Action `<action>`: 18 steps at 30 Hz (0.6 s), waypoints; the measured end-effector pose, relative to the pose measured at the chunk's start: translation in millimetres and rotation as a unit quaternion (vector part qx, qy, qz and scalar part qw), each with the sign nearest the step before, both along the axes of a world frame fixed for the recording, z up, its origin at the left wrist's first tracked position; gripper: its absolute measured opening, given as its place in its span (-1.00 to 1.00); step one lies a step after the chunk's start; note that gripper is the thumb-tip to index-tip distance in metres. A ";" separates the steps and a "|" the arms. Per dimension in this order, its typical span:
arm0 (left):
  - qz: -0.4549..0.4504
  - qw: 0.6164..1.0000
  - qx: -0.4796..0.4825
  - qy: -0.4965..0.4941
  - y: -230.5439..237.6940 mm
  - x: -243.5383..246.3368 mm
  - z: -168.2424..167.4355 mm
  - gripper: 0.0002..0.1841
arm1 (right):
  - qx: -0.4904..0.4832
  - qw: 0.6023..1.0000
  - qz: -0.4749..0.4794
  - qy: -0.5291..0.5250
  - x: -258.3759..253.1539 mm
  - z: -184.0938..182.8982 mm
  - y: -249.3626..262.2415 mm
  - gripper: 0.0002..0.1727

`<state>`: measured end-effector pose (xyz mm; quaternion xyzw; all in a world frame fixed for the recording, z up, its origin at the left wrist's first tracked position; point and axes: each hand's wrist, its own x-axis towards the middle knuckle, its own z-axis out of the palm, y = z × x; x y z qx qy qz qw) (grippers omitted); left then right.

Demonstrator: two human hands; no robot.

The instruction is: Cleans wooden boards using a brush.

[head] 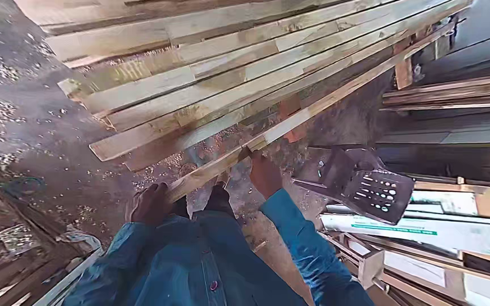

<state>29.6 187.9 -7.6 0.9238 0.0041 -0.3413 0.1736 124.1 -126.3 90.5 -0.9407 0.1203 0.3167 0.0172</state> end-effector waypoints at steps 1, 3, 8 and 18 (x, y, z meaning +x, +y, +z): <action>-0.001 1.000 -0.012 -0.012 0.2 -0.4 3.2 -0.41 | -0.005 1.000 0.002 0.008 4.1 1.3 -6.0 -0.64; 0.000 0.999 -0.033 -0.028 1.2 0.1 7.1 -0.42 | -0.019 1.000 -0.011 0.000 7.8 -0.9 -8.3 -0.64; -0.009 0.999 -0.037 -0.011 3.2 1.3 11.7 -0.45 | 0.004 1.000 0.019 -0.011 -12.4 -3.5 9.1 -0.64; 0.000 0.999 -0.022 0.038 -5.3 3.1 20.7 -0.41 | -0.020 1.000 -0.002 -0.014 -23.7 -3.1 29.6 -0.61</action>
